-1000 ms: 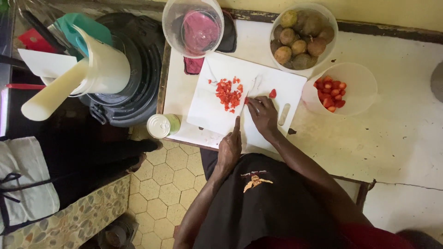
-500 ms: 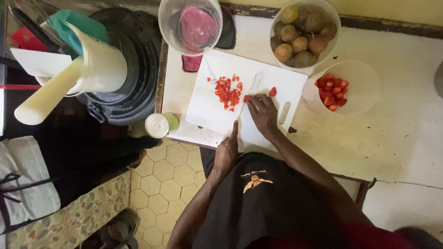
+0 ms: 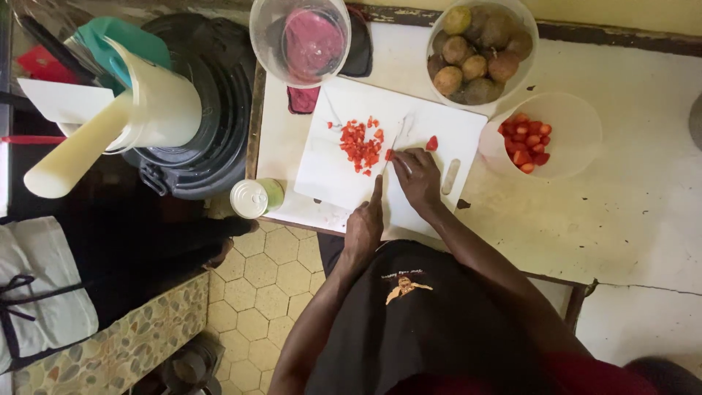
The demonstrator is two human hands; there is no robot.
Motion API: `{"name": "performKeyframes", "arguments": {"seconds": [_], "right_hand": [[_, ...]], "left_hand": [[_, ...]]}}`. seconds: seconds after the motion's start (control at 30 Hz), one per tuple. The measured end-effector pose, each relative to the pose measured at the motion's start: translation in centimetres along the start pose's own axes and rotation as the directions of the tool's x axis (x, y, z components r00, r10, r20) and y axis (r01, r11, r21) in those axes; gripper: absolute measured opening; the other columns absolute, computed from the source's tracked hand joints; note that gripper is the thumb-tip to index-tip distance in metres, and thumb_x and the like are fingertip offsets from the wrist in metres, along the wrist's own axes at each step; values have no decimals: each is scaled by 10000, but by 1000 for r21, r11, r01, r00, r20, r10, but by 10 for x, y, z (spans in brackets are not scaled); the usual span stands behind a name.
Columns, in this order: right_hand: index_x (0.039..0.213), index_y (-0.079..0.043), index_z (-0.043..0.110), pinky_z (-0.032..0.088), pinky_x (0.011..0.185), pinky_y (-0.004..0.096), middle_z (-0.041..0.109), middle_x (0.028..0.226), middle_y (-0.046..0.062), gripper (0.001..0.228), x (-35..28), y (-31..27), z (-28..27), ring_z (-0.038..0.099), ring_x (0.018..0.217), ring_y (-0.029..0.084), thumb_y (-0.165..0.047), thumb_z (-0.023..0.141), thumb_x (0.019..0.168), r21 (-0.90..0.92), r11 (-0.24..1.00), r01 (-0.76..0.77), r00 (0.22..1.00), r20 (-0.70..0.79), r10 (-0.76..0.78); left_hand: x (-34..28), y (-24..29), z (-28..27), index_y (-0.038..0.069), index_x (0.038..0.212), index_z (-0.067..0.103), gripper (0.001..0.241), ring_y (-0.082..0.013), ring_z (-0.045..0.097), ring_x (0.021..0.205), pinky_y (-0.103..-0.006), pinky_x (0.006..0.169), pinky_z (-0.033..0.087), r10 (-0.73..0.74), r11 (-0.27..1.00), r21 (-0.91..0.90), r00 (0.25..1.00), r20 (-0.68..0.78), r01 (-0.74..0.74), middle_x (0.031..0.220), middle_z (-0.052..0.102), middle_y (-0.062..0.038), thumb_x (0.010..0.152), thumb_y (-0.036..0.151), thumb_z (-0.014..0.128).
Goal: Chopping strawberries into small pieces on a cutting board using a knife
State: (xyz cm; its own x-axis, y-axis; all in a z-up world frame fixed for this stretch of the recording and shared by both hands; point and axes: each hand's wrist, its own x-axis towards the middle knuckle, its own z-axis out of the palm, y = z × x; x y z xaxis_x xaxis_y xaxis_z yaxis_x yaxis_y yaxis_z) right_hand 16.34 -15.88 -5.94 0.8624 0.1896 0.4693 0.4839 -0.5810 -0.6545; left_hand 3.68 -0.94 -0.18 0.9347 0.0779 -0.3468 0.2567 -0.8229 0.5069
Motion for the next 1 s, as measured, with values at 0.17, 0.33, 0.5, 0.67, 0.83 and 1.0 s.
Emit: {"name": "performKeyframes", "arguments": {"seconds": [0.17,0.33,0.5,0.67,0.83,1.0], "right_hand": [[1157,-149,853,638,836,377,737,1066,21,98,8,-4,-5,789,955,264,-146,890,1066,32,999,21,1000,-11,-20],[1152,-113,846,634,814,377,732,1067,38,89,3,0,-2,786,955,266,-139,886,1076,44,999,7,1000,-3,-7],[1140,-148,845,638,791,344,711,1061,0,106,3,-5,-3,726,853,217,-159,906,1054,47,999,-13,999,-46,15],[1119,-149,843,630,757,374,715,1041,21,94,4,-1,-2,725,816,237,-145,904,1047,51,998,-31,999,-30,33],[1115,-175,857,634,770,352,736,1048,1,91,2,-1,0,736,820,211,-155,907,1041,7,999,-34,999,-29,34],[1113,-146,861,636,753,352,737,1043,21,71,4,-2,-1,731,809,225,-125,897,1056,50,999,-14,999,-42,16]], "left_hand": [[-11,-18,15,332,1879,202,797,-499,845,899,-638,754,677,17,999,33,999,34,-18,952,802,-254,1169,158,520],[-37,-14,-6,334,1869,248,789,-538,834,925,-678,775,664,-19,1000,-8,996,90,20,958,802,-283,1148,186,532],[-33,-14,-7,295,1878,236,781,-538,826,903,-647,738,668,20,999,-49,1000,21,-19,953,798,-288,1162,174,525],[-14,5,-13,284,1862,311,707,-496,841,863,-620,719,679,36,999,5,999,-14,-36,927,807,-271,1196,173,520],[-2,2,-4,313,1867,279,727,-508,836,873,-637,732,672,47,999,5,999,-24,-47,933,805,-271,1190,180,507],[-22,-13,2,318,1881,203,784,-485,843,872,-610,716,679,31,999,16,998,47,-32,937,803,-276,1184,149,520]]}}
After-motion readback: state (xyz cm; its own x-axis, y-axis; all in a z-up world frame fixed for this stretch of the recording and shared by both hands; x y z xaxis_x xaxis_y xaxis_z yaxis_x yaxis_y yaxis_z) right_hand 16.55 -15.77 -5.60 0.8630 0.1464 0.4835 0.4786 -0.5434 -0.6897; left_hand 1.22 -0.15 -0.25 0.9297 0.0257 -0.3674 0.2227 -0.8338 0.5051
